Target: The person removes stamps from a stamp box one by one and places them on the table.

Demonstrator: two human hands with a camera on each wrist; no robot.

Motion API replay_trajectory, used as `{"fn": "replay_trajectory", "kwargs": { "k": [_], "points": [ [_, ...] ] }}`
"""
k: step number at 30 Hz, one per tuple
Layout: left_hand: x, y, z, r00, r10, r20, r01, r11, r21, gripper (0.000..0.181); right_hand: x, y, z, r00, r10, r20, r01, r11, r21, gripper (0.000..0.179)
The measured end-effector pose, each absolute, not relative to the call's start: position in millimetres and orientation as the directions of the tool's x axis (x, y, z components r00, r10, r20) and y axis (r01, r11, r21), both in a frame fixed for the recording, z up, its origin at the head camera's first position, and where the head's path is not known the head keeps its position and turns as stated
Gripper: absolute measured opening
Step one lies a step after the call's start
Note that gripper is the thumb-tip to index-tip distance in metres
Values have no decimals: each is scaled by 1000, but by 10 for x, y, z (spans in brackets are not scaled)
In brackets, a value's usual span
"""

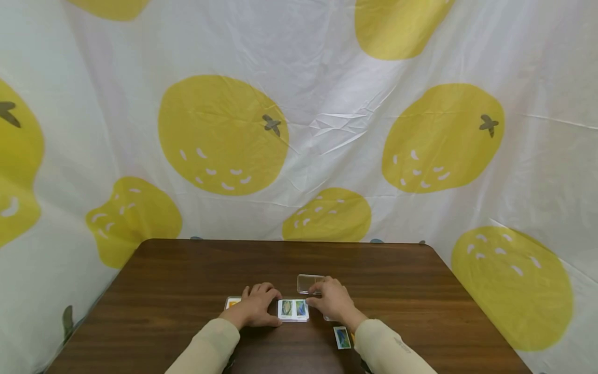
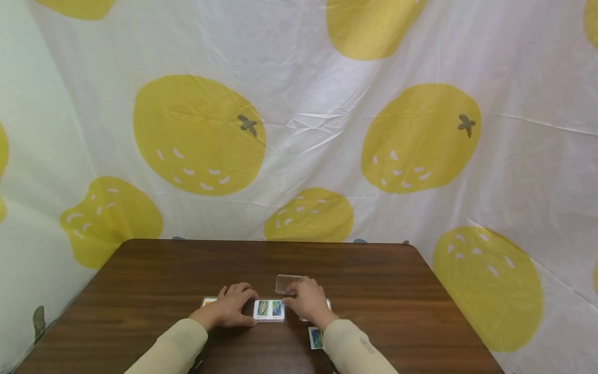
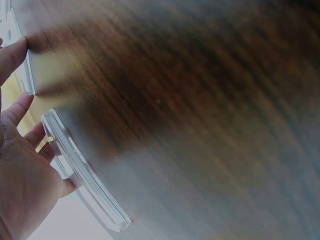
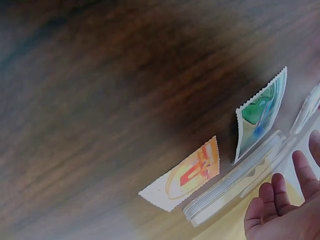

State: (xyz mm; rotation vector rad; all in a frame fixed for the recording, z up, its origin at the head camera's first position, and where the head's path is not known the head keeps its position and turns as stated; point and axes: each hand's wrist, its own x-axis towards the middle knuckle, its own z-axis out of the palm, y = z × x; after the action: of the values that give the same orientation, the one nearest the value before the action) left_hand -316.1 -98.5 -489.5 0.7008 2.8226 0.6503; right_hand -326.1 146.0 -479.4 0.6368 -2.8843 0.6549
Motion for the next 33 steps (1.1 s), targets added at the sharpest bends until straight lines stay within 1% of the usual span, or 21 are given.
{"fn": "replay_trajectory", "kwargs": {
  "k": [6,14,17,33],
  "points": [
    [-3163,-990,-4886,-877,477,-53,406,798,446,50,-3242,1414,-4812,-906,-374,198,-423,831,-361,15],
    [-3149,-994,-4880,-876,481,-49,410,793,451,50,-3240,1361,-4862,-907,-368,207,-417,854,-311,22],
    [-3151,-992,-4888,-875,482,-52,408,791,457,50,-3232,1351,-4858,-905,-372,207,-420,859,-292,23],
    [-3151,-988,-4873,-874,484,-49,410,786,463,50,-3258,1339,-4882,-914,-348,207,-398,869,-295,12]
  ]
}}
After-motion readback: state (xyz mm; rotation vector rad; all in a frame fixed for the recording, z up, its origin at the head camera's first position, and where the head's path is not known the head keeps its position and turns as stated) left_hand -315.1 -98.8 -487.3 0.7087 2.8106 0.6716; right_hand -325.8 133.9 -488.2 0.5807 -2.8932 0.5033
